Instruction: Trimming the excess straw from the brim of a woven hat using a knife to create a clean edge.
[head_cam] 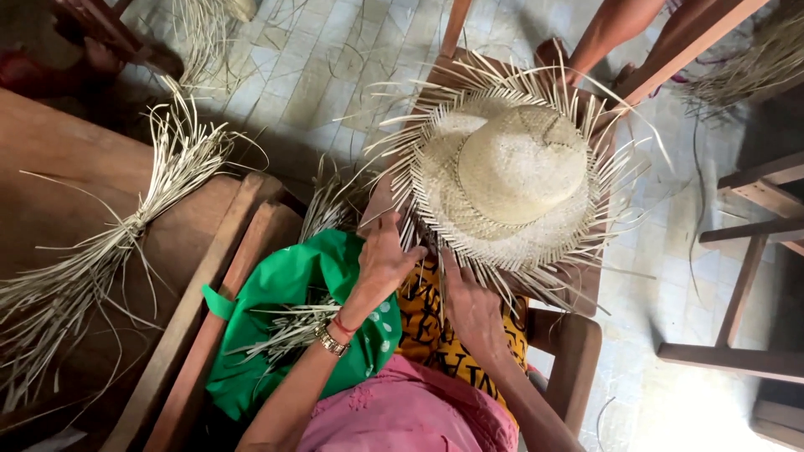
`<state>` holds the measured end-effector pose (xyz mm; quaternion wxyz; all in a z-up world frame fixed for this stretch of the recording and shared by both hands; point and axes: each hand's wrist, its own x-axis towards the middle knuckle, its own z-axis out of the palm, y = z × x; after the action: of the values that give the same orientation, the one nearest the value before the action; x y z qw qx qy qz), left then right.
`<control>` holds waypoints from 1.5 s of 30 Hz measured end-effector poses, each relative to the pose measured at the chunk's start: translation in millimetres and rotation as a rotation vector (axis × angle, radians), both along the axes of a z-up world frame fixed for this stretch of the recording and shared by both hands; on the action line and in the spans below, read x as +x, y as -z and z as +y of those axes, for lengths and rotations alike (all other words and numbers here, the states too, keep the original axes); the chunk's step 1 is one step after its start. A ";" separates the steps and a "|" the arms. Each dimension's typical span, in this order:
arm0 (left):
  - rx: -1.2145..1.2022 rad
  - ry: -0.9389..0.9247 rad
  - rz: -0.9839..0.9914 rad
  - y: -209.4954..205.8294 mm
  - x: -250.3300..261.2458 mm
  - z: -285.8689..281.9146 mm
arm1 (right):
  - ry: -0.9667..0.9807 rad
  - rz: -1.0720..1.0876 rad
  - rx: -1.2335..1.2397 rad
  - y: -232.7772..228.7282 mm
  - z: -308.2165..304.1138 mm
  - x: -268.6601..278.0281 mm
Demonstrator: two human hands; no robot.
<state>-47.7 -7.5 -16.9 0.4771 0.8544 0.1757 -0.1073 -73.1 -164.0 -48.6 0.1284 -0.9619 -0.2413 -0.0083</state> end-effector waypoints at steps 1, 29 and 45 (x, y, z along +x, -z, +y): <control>0.027 0.019 -0.001 -1.9 0.3 -0.2 | 0.005 0.002 -0.026 0.2 0.9 0.8; 0.256 0.138 -0.209 81.0 45.6 11.5 | 0.099 0.189 0.280 15.6 -1.4 -0.9; 0.204 0.135 0.044 29.6 66.6 22.3 | 0.452 1.044 1.102 -40.9 10.6 4.5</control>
<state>18.9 14.8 -46.5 0.3752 0.9059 0.1381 -0.1394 -68.6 -153.3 -7.7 0.6780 -0.6649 0.0901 0.3001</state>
